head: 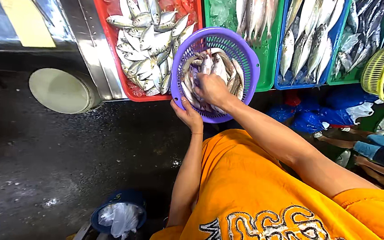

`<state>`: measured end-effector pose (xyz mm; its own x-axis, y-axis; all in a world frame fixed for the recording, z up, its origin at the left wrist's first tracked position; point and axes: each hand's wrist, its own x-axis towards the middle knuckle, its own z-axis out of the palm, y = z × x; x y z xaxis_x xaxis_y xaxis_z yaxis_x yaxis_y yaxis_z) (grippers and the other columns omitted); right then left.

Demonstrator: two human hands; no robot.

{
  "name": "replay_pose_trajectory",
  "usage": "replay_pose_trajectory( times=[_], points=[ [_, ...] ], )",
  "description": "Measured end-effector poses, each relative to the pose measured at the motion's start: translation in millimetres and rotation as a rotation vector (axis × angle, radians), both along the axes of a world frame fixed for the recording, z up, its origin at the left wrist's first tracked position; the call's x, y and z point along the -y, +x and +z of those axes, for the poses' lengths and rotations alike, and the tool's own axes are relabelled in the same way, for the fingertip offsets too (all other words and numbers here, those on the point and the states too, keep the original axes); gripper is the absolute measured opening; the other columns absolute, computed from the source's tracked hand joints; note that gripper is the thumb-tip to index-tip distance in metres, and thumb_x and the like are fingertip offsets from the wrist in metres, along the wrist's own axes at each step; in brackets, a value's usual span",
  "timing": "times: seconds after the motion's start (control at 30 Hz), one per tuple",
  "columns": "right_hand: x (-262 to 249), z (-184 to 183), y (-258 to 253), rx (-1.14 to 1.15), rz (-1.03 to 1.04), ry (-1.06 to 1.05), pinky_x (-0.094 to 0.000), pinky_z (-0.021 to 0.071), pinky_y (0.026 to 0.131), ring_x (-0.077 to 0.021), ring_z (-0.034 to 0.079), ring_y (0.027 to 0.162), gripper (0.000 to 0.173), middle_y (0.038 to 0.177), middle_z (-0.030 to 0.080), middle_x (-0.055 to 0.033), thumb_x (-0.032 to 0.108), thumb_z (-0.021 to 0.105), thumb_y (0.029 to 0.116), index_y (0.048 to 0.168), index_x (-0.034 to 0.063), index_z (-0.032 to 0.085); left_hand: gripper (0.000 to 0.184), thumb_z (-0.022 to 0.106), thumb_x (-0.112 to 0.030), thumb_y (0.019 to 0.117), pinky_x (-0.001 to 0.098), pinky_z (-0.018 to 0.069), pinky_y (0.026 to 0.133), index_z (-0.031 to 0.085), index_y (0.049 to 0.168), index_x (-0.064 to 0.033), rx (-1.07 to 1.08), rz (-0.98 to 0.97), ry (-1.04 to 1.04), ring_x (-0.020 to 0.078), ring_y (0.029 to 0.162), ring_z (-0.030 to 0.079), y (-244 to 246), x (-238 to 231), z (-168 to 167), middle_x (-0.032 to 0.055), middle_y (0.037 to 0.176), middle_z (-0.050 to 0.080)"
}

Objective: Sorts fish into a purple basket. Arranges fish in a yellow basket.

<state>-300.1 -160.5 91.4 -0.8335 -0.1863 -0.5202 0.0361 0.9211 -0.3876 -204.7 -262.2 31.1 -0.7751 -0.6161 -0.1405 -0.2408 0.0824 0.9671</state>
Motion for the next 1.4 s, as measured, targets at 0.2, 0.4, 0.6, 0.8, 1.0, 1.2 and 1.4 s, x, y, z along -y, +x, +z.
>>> replay_pose_trajectory(
  times=[0.2,0.4,0.6,0.8,1.0,1.2,1.4],
  points=[
    [18.3,-30.7,-15.8,0.246,0.007,-0.015,-0.0592,0.0563,0.074,-0.0341,0.07,0.096,0.03,0.098,0.071,-0.0139,0.038,0.068,0.0898,0.099,0.0096,0.069,0.039,0.045,-0.018,0.1095,0.0272,0.0494,0.106,0.047,0.138,0.0074,-0.007,-0.005,0.013,0.0126,0.119,0.062,0.4,-0.7,-0.9,0.0149,0.127,0.062],
    [10.1,-17.5,-22.2,0.219,0.233,-0.075,-0.0582,0.0554,0.082,-0.0357,0.069,0.097,0.033,0.096,0.069,-0.0167,0.035,0.052,0.1041,0.098,0.0052,0.068,0.038,0.045,-0.018,0.1097,0.0266,0.0492,0.106,0.047,0.139,0.007,-0.011,-0.018,0.002,0.0119,0.119,0.061,0.3,1.1,-0.7,0.0144,0.127,0.062],
    [-60.3,37.8,4.0,0.022,-0.092,-0.589,-0.0394,0.0641,0.061,-0.0162,0.072,0.066,0.027,0.086,0.074,-0.0059,0.021,0.048,0.1073,0.113,0.0041,0.068,0.04,0.045,-0.021,0.1097,0.027,0.0493,0.105,0.047,0.139,0.005,0.005,-0.034,0.0,0.0115,0.119,0.061,0.6,3.0,0.1,0.0128,0.126,0.062],
    [-130.9,41.9,48.2,-0.086,-0.071,-0.157,-0.0534,0.0543,0.063,-0.0256,0.064,0.064,0.034,0.074,0.066,-0.0062,0.025,0.054,0.0985,0.128,0.017,0.069,0.039,0.046,-0.022,0.1096,0.0245,0.0492,0.103,0.049,0.138,0.005,0.031,-0.035,-0.054,0.0099,0.115,0.061,-0.4,2.9,2.7,0.0126,0.124,0.062],
    [-100.3,23.9,9.8,-0.204,-0.318,0.048,-0.051,0.0583,0.081,-0.0295,0.069,0.096,0.036,0.116,0.065,-0.0145,0.033,0.058,0.0987,0.124,0.0095,0.069,0.041,0.045,-0.023,0.11,0.0249,0.0482,0.105,0.047,0.14,0.005,0.042,-0.058,-0.054,0.0104,0.118,0.061,-0.9,2.8,2.5,0.0135,0.128,0.061],
    [-92.1,16.5,-20.0,-0.084,-0.412,0.22,-0.0577,0.0568,0.082,-0.0362,0.07,0.103,0.033,0.113,0.07,-0.0181,0.029,0.058,0.098,0.117,0.0044,0.068,0.048,0.051,-0.019,0.1066,0.0292,0.0458,0.11,0.039,0.147,0.0037,0.065,-0.097,-0.17,0.0166,0.13,0.053,3.6,7.7,11.9,0.0165,0.141,0.052],
    [-80.7,-16.4,-27.4,0.04,-0.434,0.168,-0.0596,0.057,0.085,-0.0387,0.069,0.107,0.048,0.121,0.067,-0.0211,0.037,0.066,0.0922,0.124,0.0006,0.065,0.028,0.05,-0.011,0.1034,0.0306,0.0558,0.093,0.068,0.123,-0.0008,-0.05,-0.422,-0.464,0.0193,0.115,0.064,-38.0,4.5,68.0,0.0159,0.128,0.065]
  ],
)
